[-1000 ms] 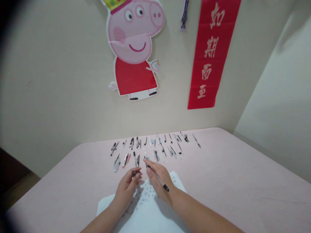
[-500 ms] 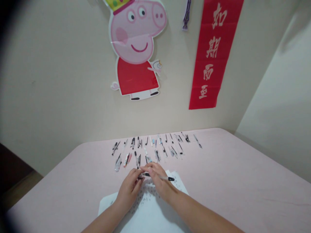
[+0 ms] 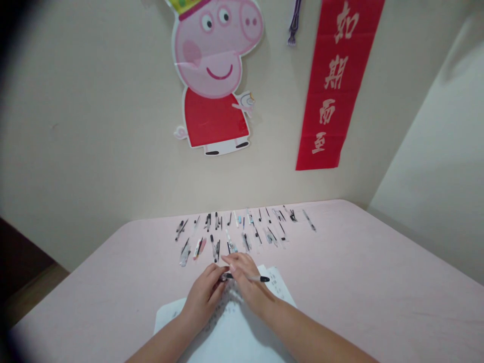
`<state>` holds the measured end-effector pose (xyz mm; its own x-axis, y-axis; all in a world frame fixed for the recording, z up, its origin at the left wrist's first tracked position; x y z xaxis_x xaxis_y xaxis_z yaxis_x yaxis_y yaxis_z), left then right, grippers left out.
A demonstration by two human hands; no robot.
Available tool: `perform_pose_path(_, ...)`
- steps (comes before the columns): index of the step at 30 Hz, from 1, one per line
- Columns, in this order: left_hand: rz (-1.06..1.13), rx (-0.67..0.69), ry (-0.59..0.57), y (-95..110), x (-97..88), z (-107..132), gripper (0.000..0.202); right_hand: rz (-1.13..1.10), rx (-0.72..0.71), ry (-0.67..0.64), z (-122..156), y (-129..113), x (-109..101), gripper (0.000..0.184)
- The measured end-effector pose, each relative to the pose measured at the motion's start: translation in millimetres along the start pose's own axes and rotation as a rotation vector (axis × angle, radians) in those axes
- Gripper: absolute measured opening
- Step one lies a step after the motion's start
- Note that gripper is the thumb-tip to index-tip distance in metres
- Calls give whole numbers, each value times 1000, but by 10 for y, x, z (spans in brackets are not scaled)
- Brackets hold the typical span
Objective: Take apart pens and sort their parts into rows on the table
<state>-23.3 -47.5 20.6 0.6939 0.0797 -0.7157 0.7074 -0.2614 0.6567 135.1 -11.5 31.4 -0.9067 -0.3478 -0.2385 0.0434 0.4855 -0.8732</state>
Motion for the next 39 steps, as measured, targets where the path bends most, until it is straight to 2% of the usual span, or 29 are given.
perform_pose_path(9, -153, 198, -115, 52, 49, 84, 31, -112, 114, -105, 34, 35, 64, 56)
perform_pose_path(13, -168, 206, -130, 44, 73, 96, 31, -158, 148, -132, 53, 28, 71, 53)
perform_pose_path(20, -142, 203, -201, 71, 67, 102, 23, -192, 102, -232, 52, -24, 31, 56)
perform_pose_path(25, -88, 184, -239, 59, 80, 103, 22, -242, 141, -308, 74, 18, 12, 58)
perform_pose_path(31, -30, 134, -194, 54, 113, 72, 26, -315, 205, -236, 70, 184, 9, 60)
perform_pose_path(34, -27, 94, -164, 41, 100, 59, 26, -354, 161, -189, 4, 241, -37, 66)
perform_pose_path(37, -49, 19, -125, 12, 72, 42, 27, -319, 100, -31, -93, 223, -161, 66)
perform_pose_path(39, -87, -43, -98, -4, 56, 28, 26, -196, 68, 97, -152, 168, -279, 58)
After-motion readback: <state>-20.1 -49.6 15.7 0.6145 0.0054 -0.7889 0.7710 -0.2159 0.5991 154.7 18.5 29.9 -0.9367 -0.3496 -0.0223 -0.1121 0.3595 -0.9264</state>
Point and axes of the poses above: each hand's wrist, its own z-axis away from the middle knuckle, its own x-axis out of the palm, y = z × x, the point moved 1 cm from there along -z, towards the middle knuckle, and after that the axes turned 5 degrees about -x, right-handed, at the moved point
